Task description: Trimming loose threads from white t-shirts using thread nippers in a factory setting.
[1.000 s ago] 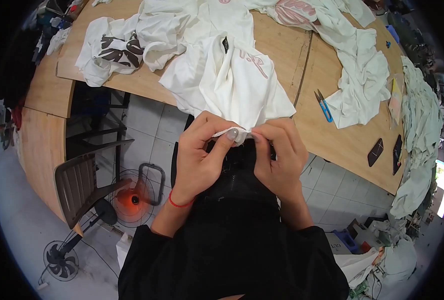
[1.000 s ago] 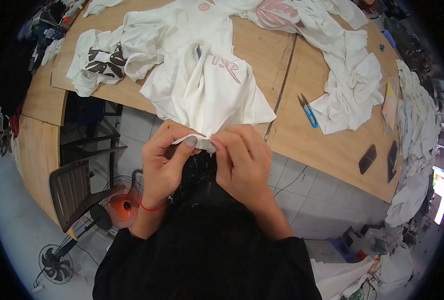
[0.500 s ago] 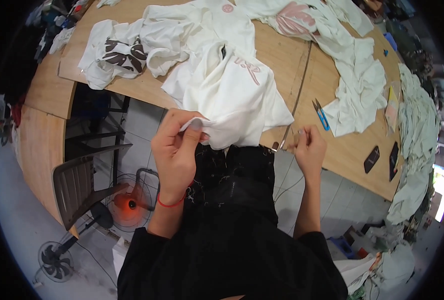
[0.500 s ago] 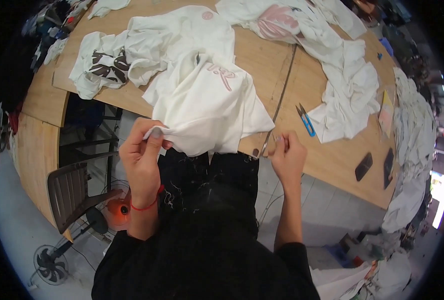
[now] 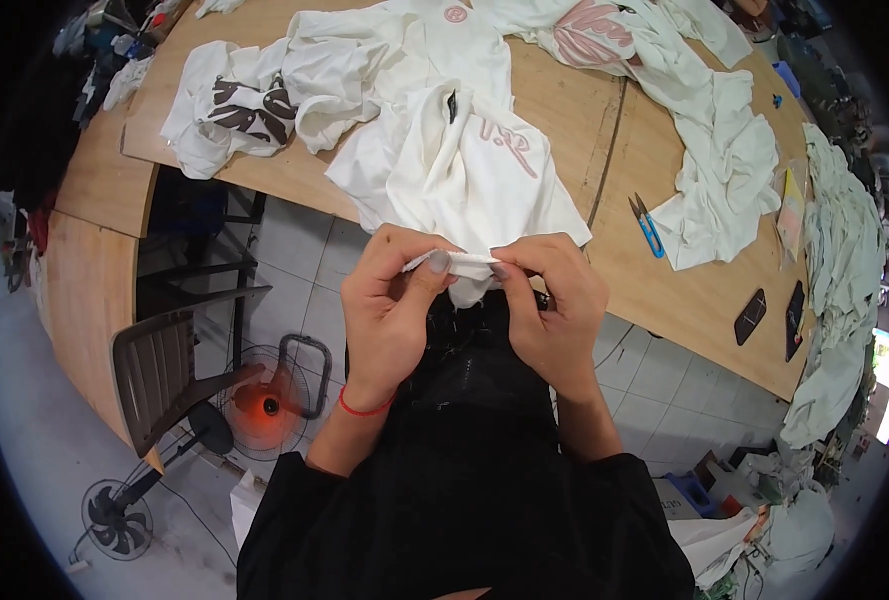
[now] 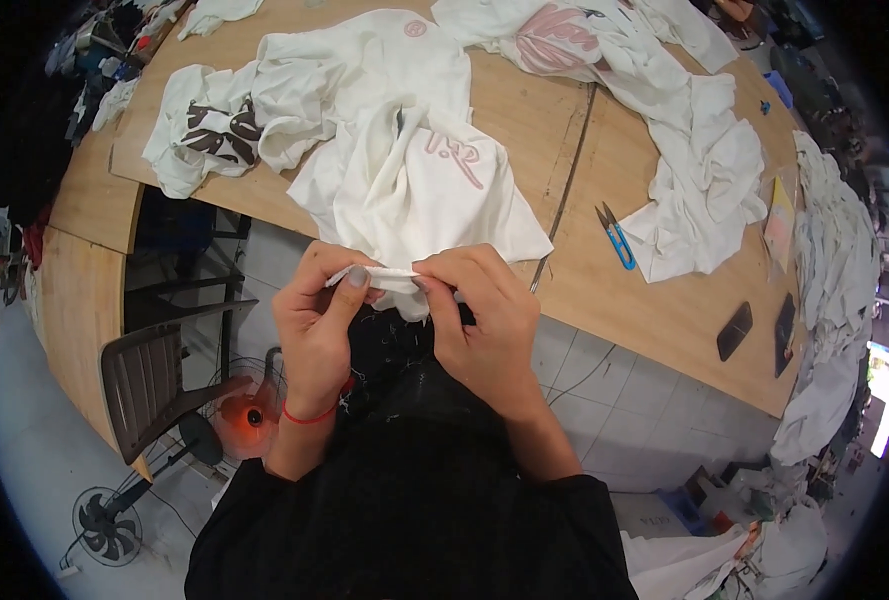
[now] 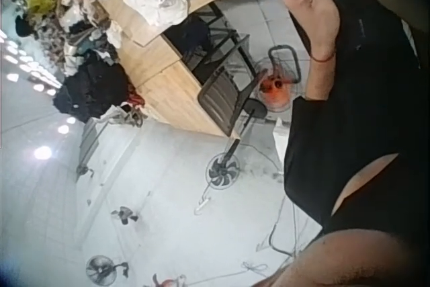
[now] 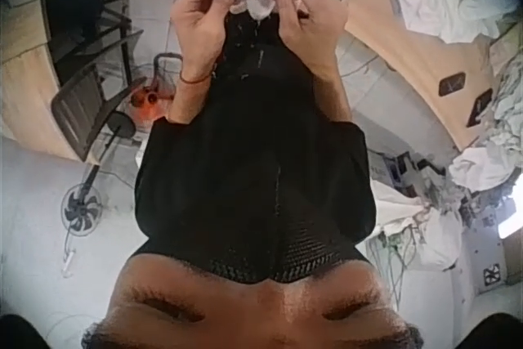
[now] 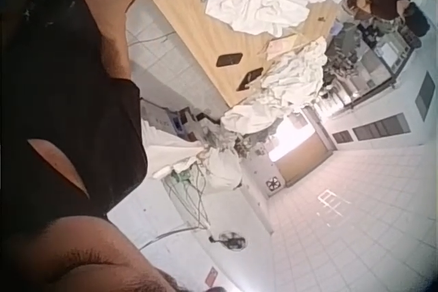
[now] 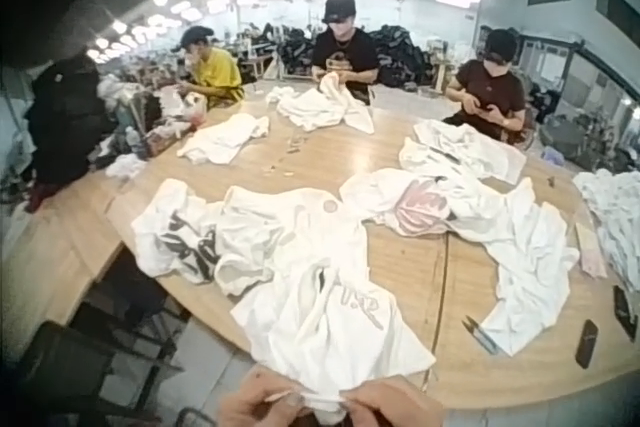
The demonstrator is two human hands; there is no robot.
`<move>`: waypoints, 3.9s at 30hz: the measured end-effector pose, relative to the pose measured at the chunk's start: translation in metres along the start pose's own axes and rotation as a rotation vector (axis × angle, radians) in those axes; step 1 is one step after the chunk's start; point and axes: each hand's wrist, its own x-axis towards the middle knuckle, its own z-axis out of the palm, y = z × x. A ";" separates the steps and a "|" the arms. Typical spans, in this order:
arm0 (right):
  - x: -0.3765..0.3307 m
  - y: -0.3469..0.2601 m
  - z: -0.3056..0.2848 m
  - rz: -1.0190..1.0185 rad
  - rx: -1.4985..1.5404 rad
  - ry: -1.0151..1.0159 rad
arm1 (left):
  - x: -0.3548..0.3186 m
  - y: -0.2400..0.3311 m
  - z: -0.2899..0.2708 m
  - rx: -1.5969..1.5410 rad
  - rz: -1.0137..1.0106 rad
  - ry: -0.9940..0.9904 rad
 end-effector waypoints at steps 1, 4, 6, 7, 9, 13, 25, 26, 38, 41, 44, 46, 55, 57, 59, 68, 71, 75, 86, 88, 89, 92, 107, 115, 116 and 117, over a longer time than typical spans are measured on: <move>0.000 -0.001 0.003 -0.058 -0.081 0.040 | -0.001 -0.002 -0.001 0.017 0.037 0.039; -0.001 -0.002 0.003 -0.101 -0.118 0.082 | -0.002 -0.001 -0.002 0.025 -0.044 -0.033; -0.002 -0.004 0.001 -0.085 -0.077 0.085 | 0.002 -0.002 -0.004 0.054 -0.027 -0.075; 0.001 -0.011 0.000 -0.047 -0.007 0.061 | 0.005 0.000 -0.004 0.090 -0.007 -0.121; 0.001 -0.016 0.001 -0.009 0.061 0.039 | 0.005 0.005 -0.003 0.138 0.015 -0.127; -0.004 -0.009 0.004 -0.090 -0.077 0.059 | 0.004 0.004 0.004 0.155 0.073 -0.124; -0.004 -0.024 -0.010 0.072 0.118 0.057 | 0.003 0.002 -0.002 0.191 0.028 -0.058; -0.002 -0.026 -0.005 0.043 0.070 0.042 | 0.003 -0.001 -0.002 0.193 0.030 -0.057; -0.014 -0.014 0.000 -0.048 -0.060 0.033 | 0.005 0.008 0.003 0.300 0.102 -0.135; -0.014 -0.015 0.003 0.113 0.351 0.000 | 0.007 0.007 0.006 0.286 0.096 -0.143; -0.017 -0.011 0.001 0.139 0.502 -0.080 | 0.009 0.006 0.005 0.295 0.113 -0.157; -0.020 0.008 -0.006 0.106 0.410 -0.125 | 0.007 0.004 -0.001 0.353 0.164 -0.142; -0.025 0.049 -0.046 0.320 -0.010 0.028 | 0.014 0.011 -0.017 0.086 -0.013 0.047; -0.008 0.015 -0.017 0.148 0.087 0.063 | 0.011 0.004 -0.009 -0.003 -0.088 -0.018; 0.002 -0.007 0.001 0.191 0.160 0.015 | 0.008 0.008 -0.003 0.001 -0.086 -0.048; -0.001 0.005 0.005 -0.075 -0.069 0.035 | 0.003 0.002 -0.010 0.007 -0.067 0.059; -0.004 0.001 0.005 0.037 0.026 0.060 | 0.000 0.009 -0.004 -0.052 -0.110 -0.009; -0.004 -0.002 0.004 0.081 0.131 0.091 | 0.002 0.009 -0.002 0.030 -0.072 -0.133; -0.001 -0.006 0.002 -0.246 -0.156 0.070 | 0.002 0.015 0.003 0.103 -0.048 -0.147; -0.003 -0.001 0.008 -0.285 -0.238 0.104 | 0.002 0.014 0.004 0.090 -0.076 -0.143; -0.004 0.000 0.009 -0.320 -0.317 0.135 | 0.001 0.014 0.003 0.091 -0.072 -0.142; -0.008 0.000 0.006 -0.082 -0.056 0.192 | 0.001 0.013 -0.002 0.048 -0.081 -0.113; 0.003 0.023 0.007 -0.316 -0.351 0.180 | 0.002 0.012 -0.002 0.046 -0.083 -0.098; 0.004 -0.011 0.001 -0.084 -0.019 0.020 | 0.003 0.008 -0.003 0.018 -0.091 -0.121; 0.005 -0.010 0.001 -0.058 -0.013 -0.022 | 0.002 0.008 -0.001 -0.006 -0.083 -0.120; 0.005 -0.008 0.002 -0.031 -0.006 -0.065 | 0.001 0.010 -0.002 -0.006 -0.086 -0.122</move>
